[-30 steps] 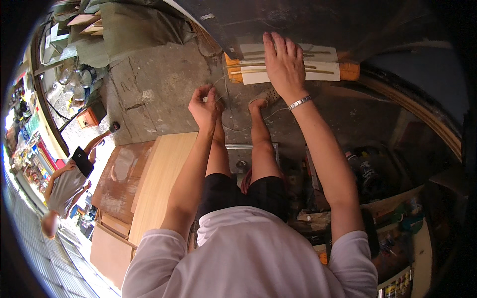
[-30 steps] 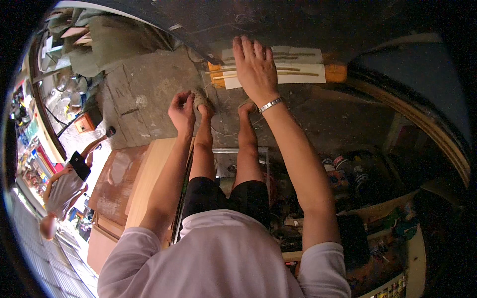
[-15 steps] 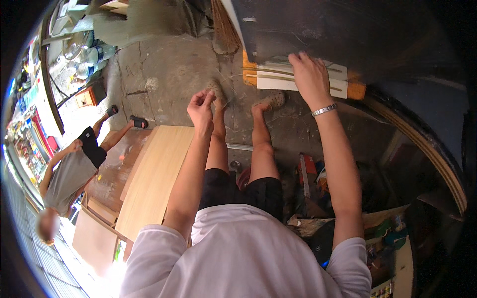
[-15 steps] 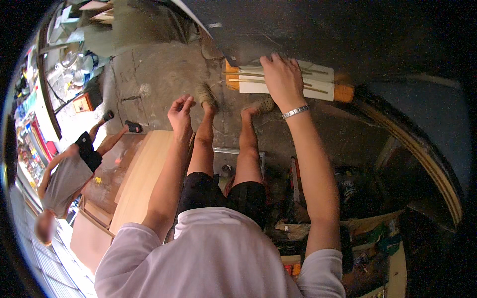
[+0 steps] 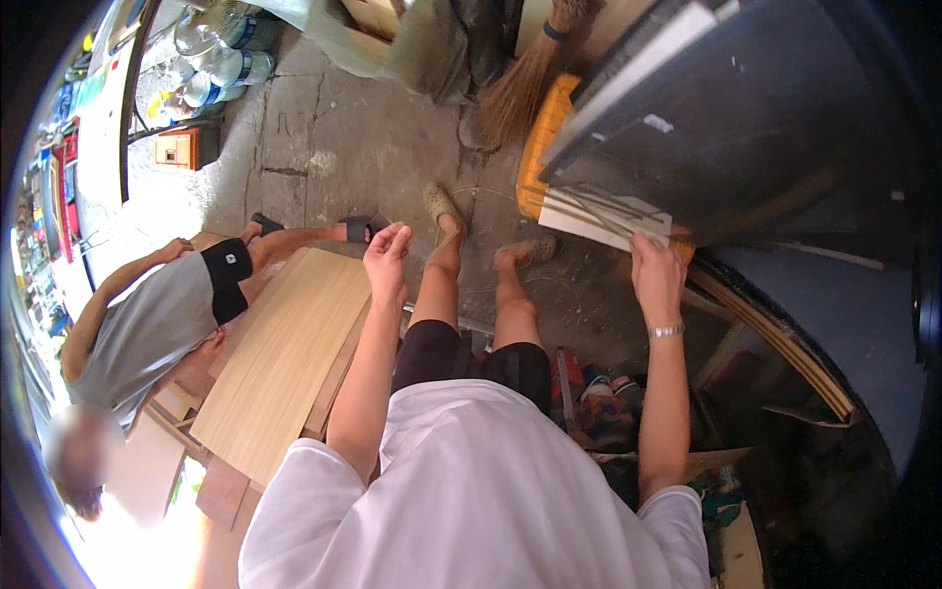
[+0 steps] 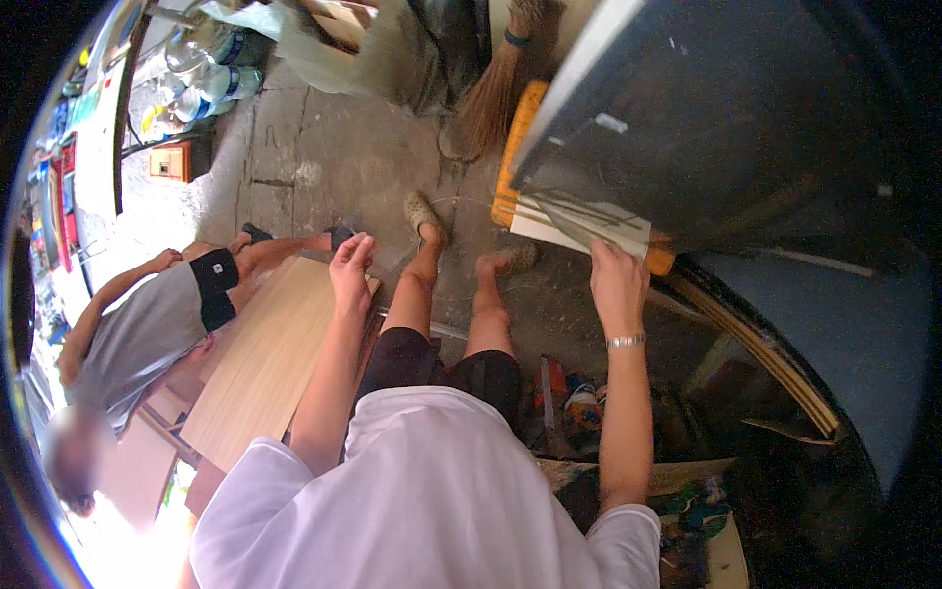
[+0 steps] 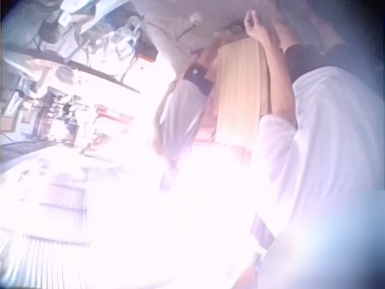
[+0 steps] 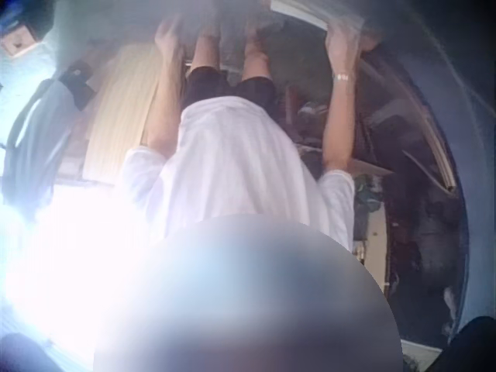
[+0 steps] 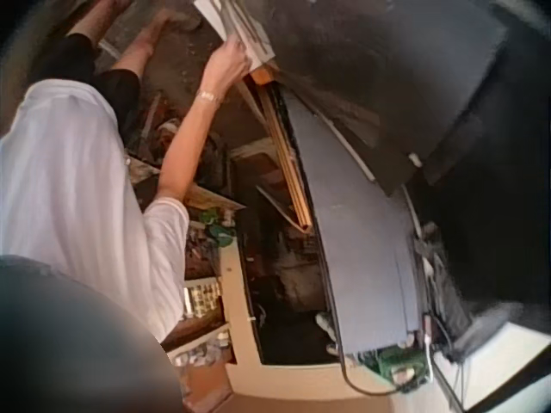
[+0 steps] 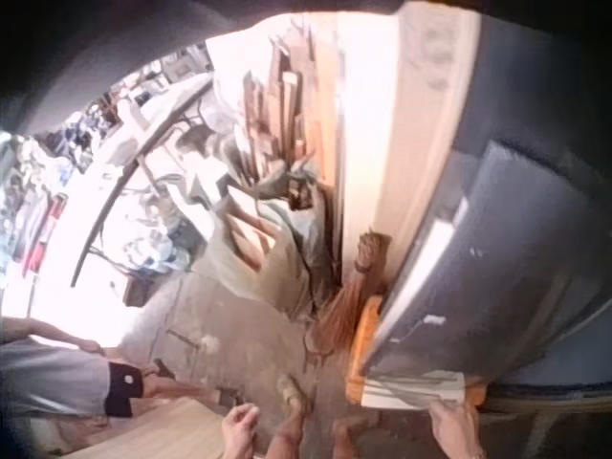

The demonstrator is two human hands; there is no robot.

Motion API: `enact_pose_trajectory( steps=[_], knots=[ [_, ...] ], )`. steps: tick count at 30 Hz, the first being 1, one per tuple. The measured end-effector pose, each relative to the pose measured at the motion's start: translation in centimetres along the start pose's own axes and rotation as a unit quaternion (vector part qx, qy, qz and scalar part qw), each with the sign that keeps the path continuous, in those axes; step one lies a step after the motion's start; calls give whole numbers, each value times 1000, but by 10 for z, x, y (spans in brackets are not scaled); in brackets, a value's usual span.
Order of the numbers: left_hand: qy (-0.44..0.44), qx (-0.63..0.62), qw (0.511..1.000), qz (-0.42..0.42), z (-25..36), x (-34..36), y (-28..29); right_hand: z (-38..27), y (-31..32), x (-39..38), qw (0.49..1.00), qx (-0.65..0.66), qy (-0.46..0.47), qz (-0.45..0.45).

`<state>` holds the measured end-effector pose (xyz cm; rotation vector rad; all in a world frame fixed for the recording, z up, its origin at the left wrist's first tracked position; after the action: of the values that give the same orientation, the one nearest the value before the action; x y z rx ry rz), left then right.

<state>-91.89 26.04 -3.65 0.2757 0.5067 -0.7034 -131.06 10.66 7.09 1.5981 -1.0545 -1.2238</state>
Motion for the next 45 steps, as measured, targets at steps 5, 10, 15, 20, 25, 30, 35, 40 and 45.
enact_pose_trajectory(
  steps=[5, 10, 15, 20, 25, 30, 35, 40, 45],
  knots=[
    [26, -81, 996, -8, 44, 36, 36, -70, 52, -36, 994, 64, -88, 2],
    [32, -168, 985, -13, 93, 88, 74, -170, 76, -36, 980, 169, -103, -25],
    [-14, -216, 976, 24, 152, 146, 109, -268, 85, -4, 950, 306, -68, -12],
    [-54, -357, 924, 124, 194, 202, 143, -322, 76, 54, 896, 436, -75, -43],
    [-113, -425, 875, 203, 225, 233, 205, -387, 70, 115, 815, 568, -49, -101],
    [-142, -443, 837, 286, 238, 231, 286, -471, 66, 176, 775, 601, -9, -193],
    [-128, -480, 790, 360, 221, 225, 344, -569, 61, 224, 767, 576, -3, -283],
    [-92, -516, 745, 413, 192, 256, 388, -698, 39, 267, 749, 566, -14, -344],
    [-64, -534, 736, 411, 204, 308, 437, -864, 16, 298, 719, 586, -3, -374]
  ],
)
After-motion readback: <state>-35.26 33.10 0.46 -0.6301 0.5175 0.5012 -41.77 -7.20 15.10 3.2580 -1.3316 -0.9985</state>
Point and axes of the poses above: each hand's wrist, its own x-axis towards the middle knuckle, its own y-axis out of the back of the hand, z = x × y, the point moved 3 cm from there along x, towards the middle knuckle, and after that the axes turned 10 degrees about -y, right-handed, at the moved point
